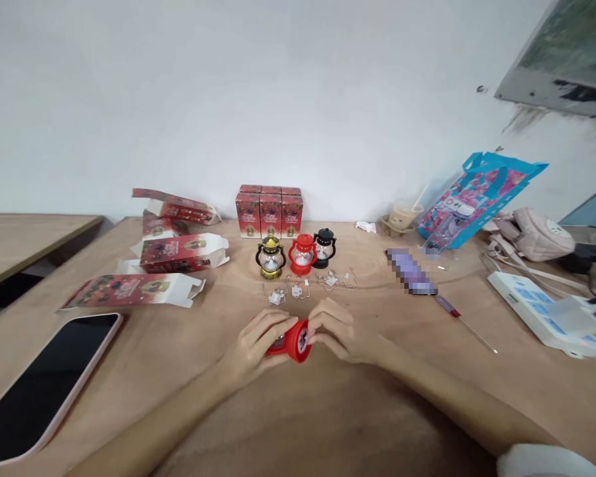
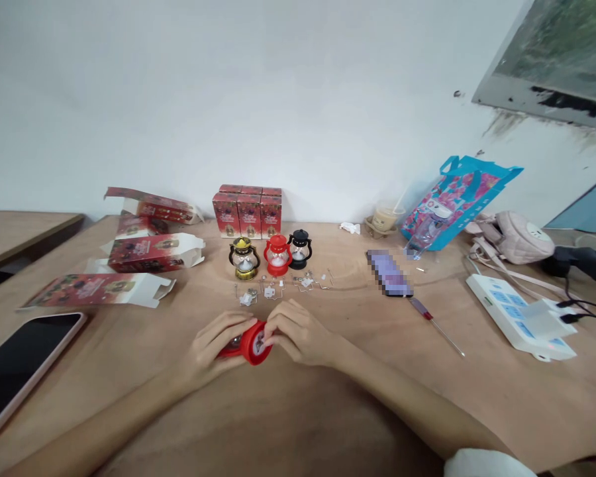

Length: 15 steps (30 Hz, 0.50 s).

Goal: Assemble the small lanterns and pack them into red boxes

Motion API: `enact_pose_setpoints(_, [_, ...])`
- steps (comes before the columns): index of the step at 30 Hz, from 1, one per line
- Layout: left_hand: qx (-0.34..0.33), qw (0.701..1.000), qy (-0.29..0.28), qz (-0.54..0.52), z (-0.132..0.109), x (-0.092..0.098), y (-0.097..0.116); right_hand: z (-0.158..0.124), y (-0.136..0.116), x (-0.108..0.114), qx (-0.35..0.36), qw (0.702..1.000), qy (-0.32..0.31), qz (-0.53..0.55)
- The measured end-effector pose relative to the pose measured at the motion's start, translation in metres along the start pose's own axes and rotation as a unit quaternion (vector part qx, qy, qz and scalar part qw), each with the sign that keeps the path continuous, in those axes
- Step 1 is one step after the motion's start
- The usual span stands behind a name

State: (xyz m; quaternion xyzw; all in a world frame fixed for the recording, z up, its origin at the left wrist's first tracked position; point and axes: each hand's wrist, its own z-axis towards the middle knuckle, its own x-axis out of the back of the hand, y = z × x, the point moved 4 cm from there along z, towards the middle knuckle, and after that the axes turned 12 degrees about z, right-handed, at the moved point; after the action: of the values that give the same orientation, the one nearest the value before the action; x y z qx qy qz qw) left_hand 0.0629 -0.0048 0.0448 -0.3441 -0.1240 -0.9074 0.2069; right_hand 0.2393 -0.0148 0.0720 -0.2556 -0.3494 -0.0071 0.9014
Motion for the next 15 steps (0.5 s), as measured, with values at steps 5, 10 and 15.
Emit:
enact_pose_setpoints(5, [0.046,0.998,0.022,0.026,-0.001,0.003,-0.003,-0.021,0.050,0.047,-0.162,0.978,0.132,-0.012])
enact_pose_setpoints(10, [0.048,0.997,0.029,0.054,-0.001,0.005,-0.002,-0.036,0.120,0.082,-0.306,0.933,0.128,-0.141])
enact_pose_setpoints(15, [0.063,0.995,0.016,0.077,0.000,0.005,-0.003,-0.039,0.130,0.081,-0.301,0.932,0.128,-0.152])
